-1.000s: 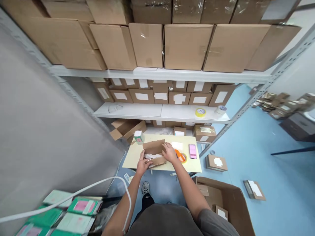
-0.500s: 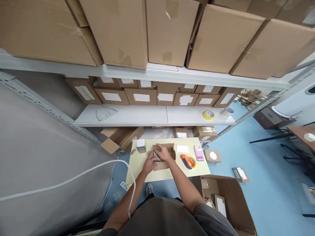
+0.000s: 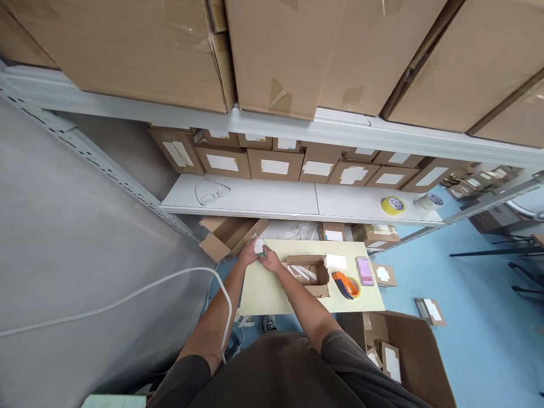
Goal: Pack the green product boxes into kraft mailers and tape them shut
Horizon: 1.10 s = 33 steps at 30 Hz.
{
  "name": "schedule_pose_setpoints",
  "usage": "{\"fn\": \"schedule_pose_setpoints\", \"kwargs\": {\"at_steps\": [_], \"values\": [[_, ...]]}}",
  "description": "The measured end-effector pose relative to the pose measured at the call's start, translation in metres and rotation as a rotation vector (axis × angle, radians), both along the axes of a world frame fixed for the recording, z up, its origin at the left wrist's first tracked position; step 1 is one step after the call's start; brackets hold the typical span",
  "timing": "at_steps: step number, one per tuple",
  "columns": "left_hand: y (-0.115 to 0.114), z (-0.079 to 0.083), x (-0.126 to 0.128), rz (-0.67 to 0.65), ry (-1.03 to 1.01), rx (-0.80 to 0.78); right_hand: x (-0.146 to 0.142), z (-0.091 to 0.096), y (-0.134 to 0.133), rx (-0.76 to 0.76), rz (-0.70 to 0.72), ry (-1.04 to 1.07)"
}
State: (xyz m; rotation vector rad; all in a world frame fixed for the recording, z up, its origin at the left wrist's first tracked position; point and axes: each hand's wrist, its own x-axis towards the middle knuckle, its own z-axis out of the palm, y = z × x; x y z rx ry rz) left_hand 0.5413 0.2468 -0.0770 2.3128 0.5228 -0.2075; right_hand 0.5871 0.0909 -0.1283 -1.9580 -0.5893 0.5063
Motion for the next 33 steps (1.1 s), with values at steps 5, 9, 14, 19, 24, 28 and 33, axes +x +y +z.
{"fn": "schedule_pose_setpoints", "kwargs": {"at_steps": [5,9,14,19,24,28,33], "values": [[-0.003,0.013,0.000,-0.021,0.032,0.060,0.006,0.000,-0.001,-0.055,0.051,0.065],[0.000,0.038,-0.017,-0.026,-0.013,0.096,0.018,0.015,-0.018,-0.033,0.062,0.059],[0.014,0.080,-0.050,-0.015,-0.168,0.002,0.027,0.042,-0.051,-0.035,0.091,-0.016],[-0.003,0.089,-0.072,0.109,-0.279,-0.455,0.026,0.064,-0.105,0.071,0.062,0.044],[-0.071,0.070,-0.059,0.112,-0.252,-0.625,0.028,0.076,-0.186,0.051,-0.113,-0.010],[-0.128,0.059,-0.042,0.010,-0.148,-0.512,0.024,0.073,-0.243,-0.125,-0.212,-0.096],[-0.161,0.039,-0.033,-0.006,-0.100,-0.401,0.011,0.056,-0.271,-0.178,-0.244,-0.127]]}}
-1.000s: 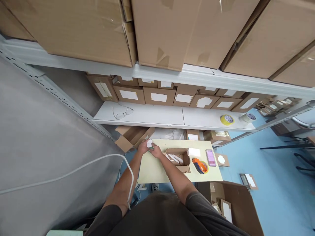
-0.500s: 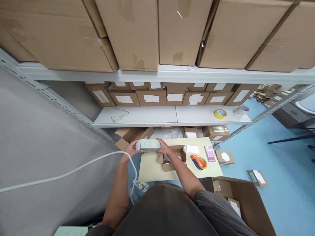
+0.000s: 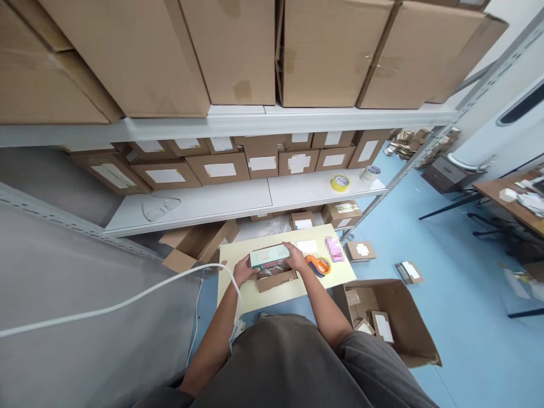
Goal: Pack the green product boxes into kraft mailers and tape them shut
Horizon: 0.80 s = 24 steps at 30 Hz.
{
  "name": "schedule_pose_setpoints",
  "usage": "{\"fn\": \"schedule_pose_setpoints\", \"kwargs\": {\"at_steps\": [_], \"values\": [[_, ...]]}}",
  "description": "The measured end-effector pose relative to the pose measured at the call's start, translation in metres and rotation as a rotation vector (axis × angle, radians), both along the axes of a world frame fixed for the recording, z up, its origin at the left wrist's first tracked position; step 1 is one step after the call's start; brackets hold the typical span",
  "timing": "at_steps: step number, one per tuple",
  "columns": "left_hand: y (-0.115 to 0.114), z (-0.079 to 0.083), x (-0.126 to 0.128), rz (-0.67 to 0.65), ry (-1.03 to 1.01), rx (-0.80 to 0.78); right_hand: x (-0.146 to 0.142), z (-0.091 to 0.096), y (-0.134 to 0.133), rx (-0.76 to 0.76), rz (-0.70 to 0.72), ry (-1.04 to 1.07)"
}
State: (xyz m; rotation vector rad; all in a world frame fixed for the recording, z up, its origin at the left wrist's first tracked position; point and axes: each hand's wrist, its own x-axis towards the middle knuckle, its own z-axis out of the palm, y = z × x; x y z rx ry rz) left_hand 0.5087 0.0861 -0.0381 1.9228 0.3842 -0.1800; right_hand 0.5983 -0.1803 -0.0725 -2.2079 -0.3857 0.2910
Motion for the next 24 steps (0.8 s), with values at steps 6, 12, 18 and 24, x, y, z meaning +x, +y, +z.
{"fn": "schedule_pose_setpoints", "kwargs": {"at_steps": [6,12,18,24], "values": [[-0.004,-0.039,-0.005,0.006,0.072,0.129,-0.009,-0.025,0.001,-0.053,0.035,0.034],[-0.011,-0.045,-0.005,-0.019,0.048,0.331,-0.017,-0.040,-0.005,-0.132,-0.016,0.017],[-0.020,-0.035,-0.003,-0.021,0.049,0.361,-0.013,-0.033,-0.021,-0.094,-0.042,-0.016],[-0.050,-0.033,0.003,-0.022,0.102,0.250,-0.011,-0.033,-0.036,-0.004,-0.103,0.071]]}}
